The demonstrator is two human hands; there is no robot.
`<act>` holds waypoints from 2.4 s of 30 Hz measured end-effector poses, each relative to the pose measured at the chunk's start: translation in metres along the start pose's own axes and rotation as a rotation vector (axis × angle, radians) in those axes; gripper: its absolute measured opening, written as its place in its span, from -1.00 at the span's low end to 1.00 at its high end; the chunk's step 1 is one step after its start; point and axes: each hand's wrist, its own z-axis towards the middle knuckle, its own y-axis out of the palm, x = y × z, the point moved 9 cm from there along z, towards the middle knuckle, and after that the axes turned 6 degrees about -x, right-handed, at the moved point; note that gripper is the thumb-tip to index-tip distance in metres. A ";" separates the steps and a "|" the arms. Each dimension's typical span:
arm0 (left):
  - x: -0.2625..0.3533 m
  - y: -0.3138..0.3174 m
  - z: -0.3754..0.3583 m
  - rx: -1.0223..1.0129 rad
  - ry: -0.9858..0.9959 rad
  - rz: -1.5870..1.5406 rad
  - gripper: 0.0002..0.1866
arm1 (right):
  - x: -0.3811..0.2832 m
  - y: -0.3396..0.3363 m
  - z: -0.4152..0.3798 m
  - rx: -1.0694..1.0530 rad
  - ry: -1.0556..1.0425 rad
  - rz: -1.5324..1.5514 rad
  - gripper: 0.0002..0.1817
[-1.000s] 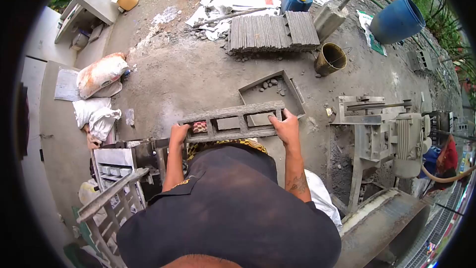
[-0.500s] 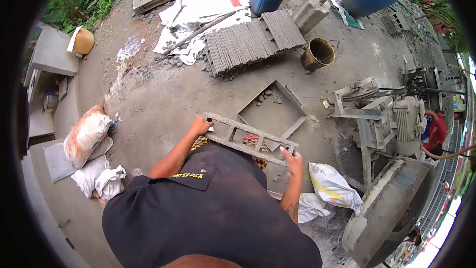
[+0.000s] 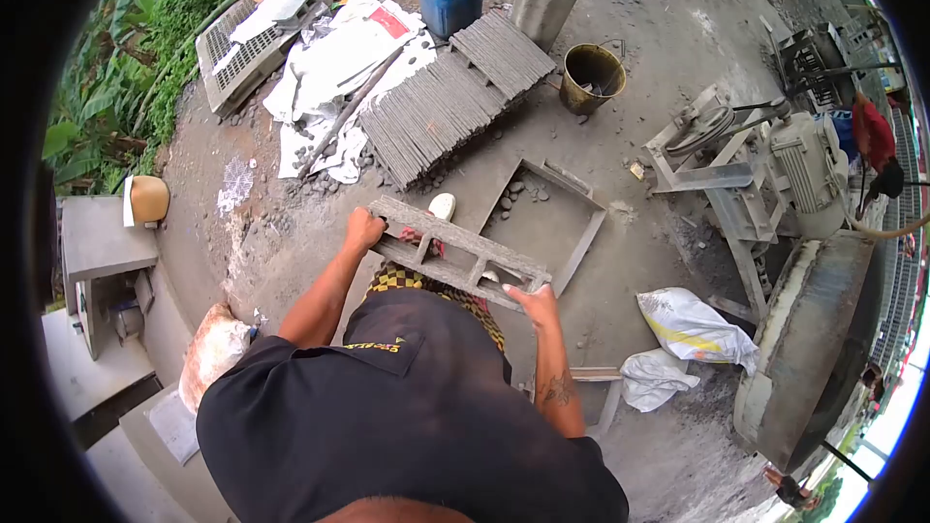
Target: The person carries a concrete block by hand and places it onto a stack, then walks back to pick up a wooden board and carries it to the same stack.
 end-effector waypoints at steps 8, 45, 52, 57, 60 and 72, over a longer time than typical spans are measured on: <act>0.003 0.059 0.183 -0.195 -0.022 -0.178 -0.65 | 0.022 0.031 0.118 0.269 0.274 0.415 -0.41; -0.141 0.183 0.394 -0.292 -0.163 0.217 -0.36 | 0.215 0.057 0.266 0.300 0.658 0.341 -0.04; -0.198 0.098 0.215 -0.762 -0.155 0.454 -0.59 | 0.175 -0.026 0.049 0.493 0.558 0.173 -0.24; -0.067 0.079 0.260 -0.598 -0.144 0.000 -0.61 | 0.233 -0.034 -0.038 0.643 0.434 0.335 -0.18; 0.013 0.092 0.265 -0.623 0.040 -0.285 -0.55 | 0.266 -0.007 -0.083 0.609 0.517 0.380 -0.38; 0.220 0.274 0.001 -0.872 0.845 0.460 -0.68 | 0.406 -0.109 -0.250 1.198 0.189 0.033 -0.82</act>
